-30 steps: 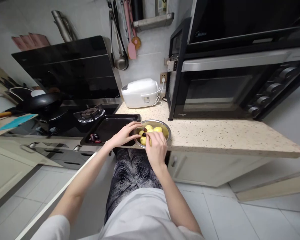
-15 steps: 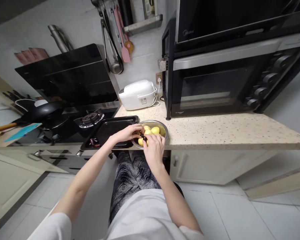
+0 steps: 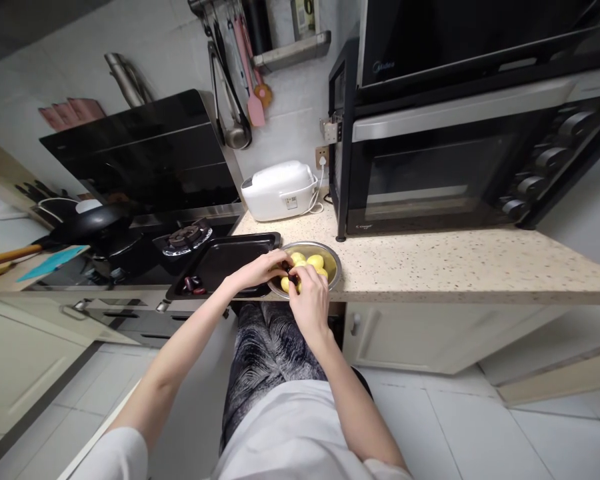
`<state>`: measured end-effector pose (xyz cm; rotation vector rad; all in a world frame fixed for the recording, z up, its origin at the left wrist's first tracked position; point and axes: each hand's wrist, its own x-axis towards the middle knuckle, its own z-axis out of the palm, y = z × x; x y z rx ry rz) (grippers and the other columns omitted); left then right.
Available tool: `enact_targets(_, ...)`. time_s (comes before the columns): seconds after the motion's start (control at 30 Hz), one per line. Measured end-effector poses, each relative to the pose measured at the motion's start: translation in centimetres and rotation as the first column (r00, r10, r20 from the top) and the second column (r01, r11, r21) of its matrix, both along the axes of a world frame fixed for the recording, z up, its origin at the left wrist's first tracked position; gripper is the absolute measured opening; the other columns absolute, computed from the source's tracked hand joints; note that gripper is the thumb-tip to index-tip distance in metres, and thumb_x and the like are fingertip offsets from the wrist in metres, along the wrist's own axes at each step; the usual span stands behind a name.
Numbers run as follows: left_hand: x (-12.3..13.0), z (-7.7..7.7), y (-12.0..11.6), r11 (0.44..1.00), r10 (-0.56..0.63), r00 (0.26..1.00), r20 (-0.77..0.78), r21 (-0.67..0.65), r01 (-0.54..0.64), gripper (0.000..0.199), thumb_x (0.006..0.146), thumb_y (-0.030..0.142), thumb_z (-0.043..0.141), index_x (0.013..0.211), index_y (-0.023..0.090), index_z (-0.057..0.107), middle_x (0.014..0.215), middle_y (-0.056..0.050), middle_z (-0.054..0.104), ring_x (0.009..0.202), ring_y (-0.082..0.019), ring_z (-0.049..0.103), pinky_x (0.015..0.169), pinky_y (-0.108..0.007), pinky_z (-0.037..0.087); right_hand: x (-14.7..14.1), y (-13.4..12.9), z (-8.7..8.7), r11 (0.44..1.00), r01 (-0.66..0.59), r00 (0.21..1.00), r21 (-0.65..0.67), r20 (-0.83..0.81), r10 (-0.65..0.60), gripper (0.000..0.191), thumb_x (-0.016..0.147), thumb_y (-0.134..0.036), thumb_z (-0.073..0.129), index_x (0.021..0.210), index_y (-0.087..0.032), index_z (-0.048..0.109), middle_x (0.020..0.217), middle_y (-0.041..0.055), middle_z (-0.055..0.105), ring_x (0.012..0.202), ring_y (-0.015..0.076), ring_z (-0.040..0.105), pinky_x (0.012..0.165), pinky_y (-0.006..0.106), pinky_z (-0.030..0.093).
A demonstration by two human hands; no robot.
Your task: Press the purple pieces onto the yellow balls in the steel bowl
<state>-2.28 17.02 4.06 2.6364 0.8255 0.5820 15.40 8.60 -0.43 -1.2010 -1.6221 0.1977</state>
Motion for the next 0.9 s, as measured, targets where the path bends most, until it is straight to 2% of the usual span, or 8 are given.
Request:
enact_targets(0.13,-0.1,-0.1,-0.1,0.999,-0.033,0.999,0.001,0.016,0.033,0.008,0.098,0.015,0.059,0.103,0.019,0.062,0.103,-0.007,0.065,0.104,-0.023,0.06,0.097,-0.038,0.049,0.1,-0.3,0.2,1.0,-0.014,0.998,0.021,-0.063,0.015,0.013,0.088,-0.015,0.057,0.094,-0.022,0.065,0.102,0.0069,0.07,0.095,0.0256,0.066,0.089,0.04,0.05)
enact_targets(0.27,-0.4,-0.6,0.0,1.0,-0.005,0.998,0.055,-0.001,0.006,0.005,0.099,0.019,0.059,0.103,0.018,0.062,0.103,-0.007,0.064,0.101,-0.022,0.06,0.095,-0.037,0.05,0.2,-0.4,0.3,0.998,-0.025,0.994,0.062,-0.109,0.032,0.011,0.09,-0.016,0.057,0.094,-0.023,0.065,0.101,0.0067,0.069,0.096,0.0253,0.066,0.09,0.04,0.052)
enact_targets(0.4,-0.9,-1.3,-0.1,0.997,0.026,0.981,0.191,-0.076,-0.012,0.013,0.1,0.028,0.062,0.108,0.017,0.062,0.106,-0.008,0.066,0.093,-0.019,0.062,0.088,-0.034,0.052,-0.2,-0.7,0.4,0.989,-0.04,0.99,0.143,-0.126,0.059,0.011,0.092,-0.016,0.058,0.096,-0.023,0.065,0.101,0.0065,0.07,0.1,0.0252,0.067,0.093,0.041,0.052)
enact_targets(0.5,-2.0,-1.4,-0.7,0.991,0.09,0.931,0.354,-0.129,-0.046,0.019,0.1,0.033,0.064,0.11,0.017,0.062,0.109,-0.01,0.067,0.097,-0.02,0.065,0.089,-0.034,0.054,-0.8,-1.1,0.5,0.98,-0.09,0.986,0.18,-0.124,0.113,0.014,0.092,-0.015,0.058,0.099,-0.024,0.065,0.103,0.0064,0.069,0.102,0.0245,0.067,0.094,0.04,0.053)
enact_targets(0.6,-4.7,-1.2,-2.1,0.979,0.189,0.869,0.458,-0.15,-0.134,0.019,0.099,0.034,0.064,0.108,0.017,0.061,0.109,-0.01,0.067,0.103,-0.021,0.066,0.092,-0.034,0.055,-2.2,-1.0,0.6,0.967,-0.199,0.971,0.162,-0.104,0.217,0.017,0.092,-0.012,0.057,0.101,-0.023,0.065,0.103,0.0062,0.068,0.101,0.0234,0.066,0.093,0.038,0.053)
enact_targets(0.67,-7.5,-1.0,-3.3,0.963,0.271,0.854,0.445,-0.128,-0.238,0.018,0.1,0.034,0.063,0.108,0.018,0.061,0.109,-0.009,0.066,0.105,-0.021,0.066,0.094,-0.034,0.054,-3.7,-0.6,0.7,0.945,-0.305,0.946,0.118,-0.077,0.315,0.018,0.091,-0.01,0.056,0.1,-0.023,0.065,0.101,0.0054,0.068,0.098,0.0223,0.066,0.091,0.036,0.053)
enact_targets(0.8,-14.0,-1.0,-5.9,0.873,0.48,0.828,0.289,-0.064,-0.483,0.017,0.098,0.033,0.062,0.108,0.019,0.061,0.108,-0.007,0.066,0.092,-0.018,0.065,0.089,-0.033,0.054,-8.3,1.2,0.6,0.87,-0.491,0.87,-0.037,0.028,0.492,0.021,0.088,-0.006,0.057,0.097,-0.022,0.066,0.1,0.0034,0.066,0.094,0.0199,0.065,0.088,0.032,0.051)
enact_targets(0.9,-17.8,-1.2,-7.4,0.784,0.619,0.771,0.15,-0.056,-0.618,0.013,0.094,0.03,0.062,0.102,0.019,0.059,0.102,-0.005,0.065,0.083,-0.017,0.062,0.081,-0.031,0.053,-12.2,2.7,0.5,0.813,-0.547,0.815,-0.198,0.094,0.572,0.022,0.086,-0.005,0.061,0.097,-0.023,0.067,0.102,0.0024,0.067,0.095,0.018,0.065,0.087,0.028,0.05)
